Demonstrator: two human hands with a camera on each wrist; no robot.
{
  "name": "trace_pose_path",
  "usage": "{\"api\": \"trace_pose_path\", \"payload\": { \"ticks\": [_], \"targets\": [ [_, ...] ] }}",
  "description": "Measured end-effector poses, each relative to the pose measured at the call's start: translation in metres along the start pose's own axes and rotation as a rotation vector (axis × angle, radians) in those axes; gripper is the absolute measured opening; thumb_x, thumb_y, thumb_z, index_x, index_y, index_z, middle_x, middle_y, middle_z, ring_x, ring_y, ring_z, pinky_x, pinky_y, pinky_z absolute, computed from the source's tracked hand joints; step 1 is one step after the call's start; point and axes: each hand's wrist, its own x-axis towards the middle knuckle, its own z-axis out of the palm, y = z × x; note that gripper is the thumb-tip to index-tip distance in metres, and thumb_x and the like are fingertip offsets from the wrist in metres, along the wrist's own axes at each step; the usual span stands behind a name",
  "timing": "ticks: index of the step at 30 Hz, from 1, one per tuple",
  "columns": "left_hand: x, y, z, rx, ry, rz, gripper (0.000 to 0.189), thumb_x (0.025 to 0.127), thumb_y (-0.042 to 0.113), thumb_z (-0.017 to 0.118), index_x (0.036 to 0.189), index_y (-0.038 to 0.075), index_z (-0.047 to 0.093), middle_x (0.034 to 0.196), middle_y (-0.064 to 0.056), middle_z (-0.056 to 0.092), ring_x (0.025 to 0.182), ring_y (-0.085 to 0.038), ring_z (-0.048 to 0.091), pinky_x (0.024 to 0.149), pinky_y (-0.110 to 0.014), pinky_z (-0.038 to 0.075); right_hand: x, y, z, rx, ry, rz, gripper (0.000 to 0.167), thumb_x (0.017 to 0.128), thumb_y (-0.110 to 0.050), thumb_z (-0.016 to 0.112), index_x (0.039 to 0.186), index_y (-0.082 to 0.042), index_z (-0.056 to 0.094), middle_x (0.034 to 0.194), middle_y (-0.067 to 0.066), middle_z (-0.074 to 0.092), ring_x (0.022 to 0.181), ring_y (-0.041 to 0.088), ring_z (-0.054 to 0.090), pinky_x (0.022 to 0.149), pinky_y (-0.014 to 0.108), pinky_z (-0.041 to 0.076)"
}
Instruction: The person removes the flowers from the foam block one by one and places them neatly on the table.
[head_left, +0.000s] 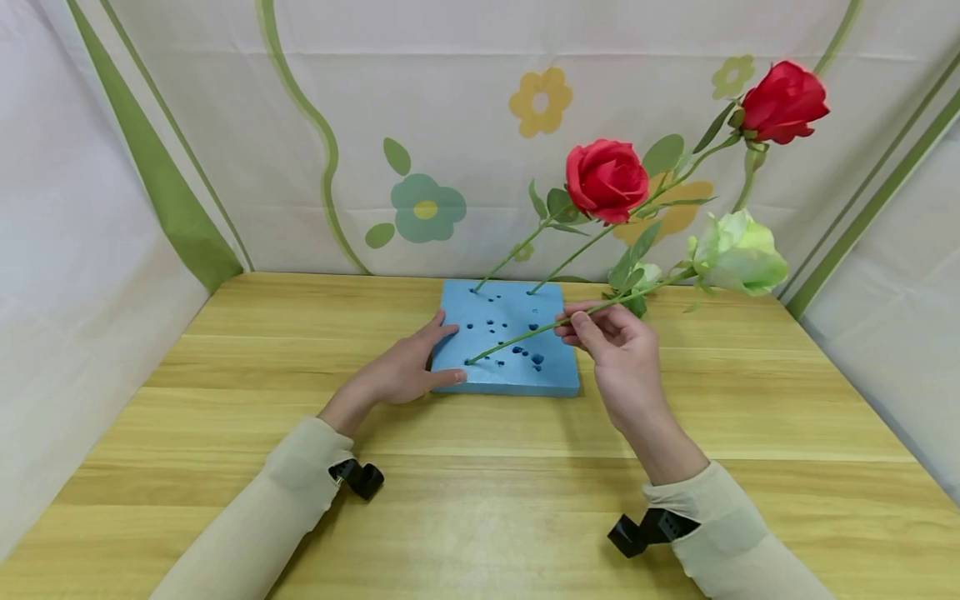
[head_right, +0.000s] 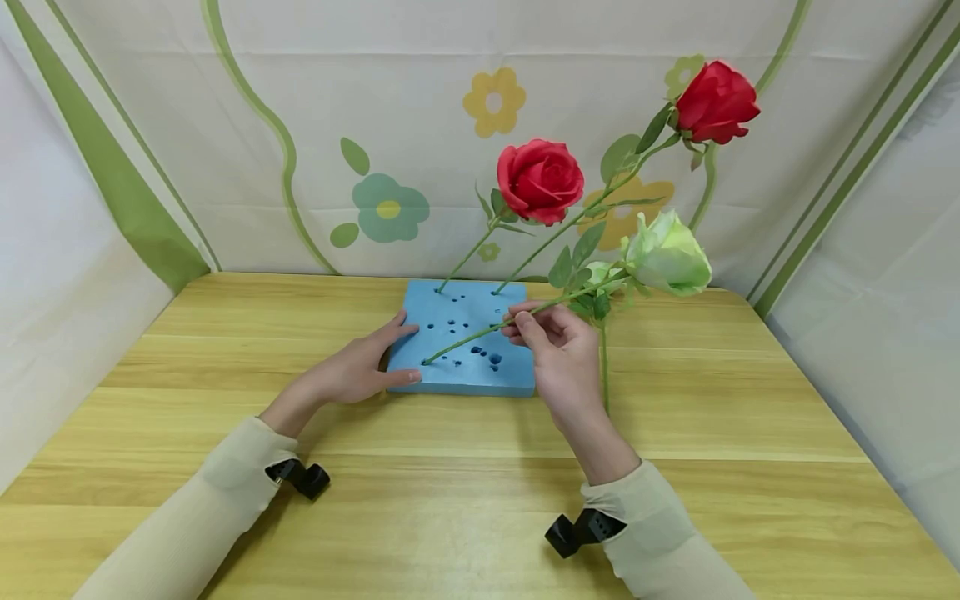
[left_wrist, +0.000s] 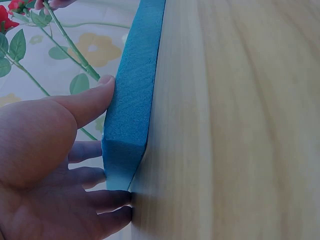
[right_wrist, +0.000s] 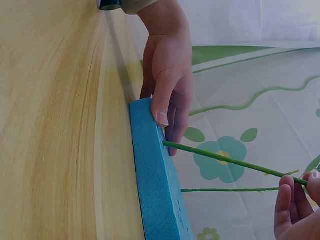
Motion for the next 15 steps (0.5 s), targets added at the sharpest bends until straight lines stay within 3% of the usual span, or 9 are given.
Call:
{"api": "trace_pose_path", "payload": {
  "ticks": [6,15],
  "targets": [
    [-0.0006,0.0006,-0.0004,0.001,0.002,0.005,0.086,0.105,0.048,0.066,0.171,0.016,0.021,0.181,-0.009,-0.004,0.167,-0.038,0.011,0.132,-0.061,0.020,0.0003,0.0008,0.0007,0.009,0.008,-0.012,0.024,0.107,-0.007,0.062,0.121,0.013,0.064,0.102,0.001,0.078,0.092,0.013,0.076,0.091,0.028,0.063],
    [-0.0005,0.0000,-0.0003,-0.008,-0.001,0.006,0.087,0.105,0.048,0.065,0.172,0.016,0.020,0.181,-0.009,-0.004,0.167,-0.038,0.011,0.132,-0.060,0.020,0.0007,0.0020,0.0005,0.014,0.023,-0.002,0.015,0.107,-0.007,0.062,0.116,0.002,0.069,0.102,-0.001,0.077,0.091,0.013,0.075,0.090,0.026,0.063]
  ]
}}
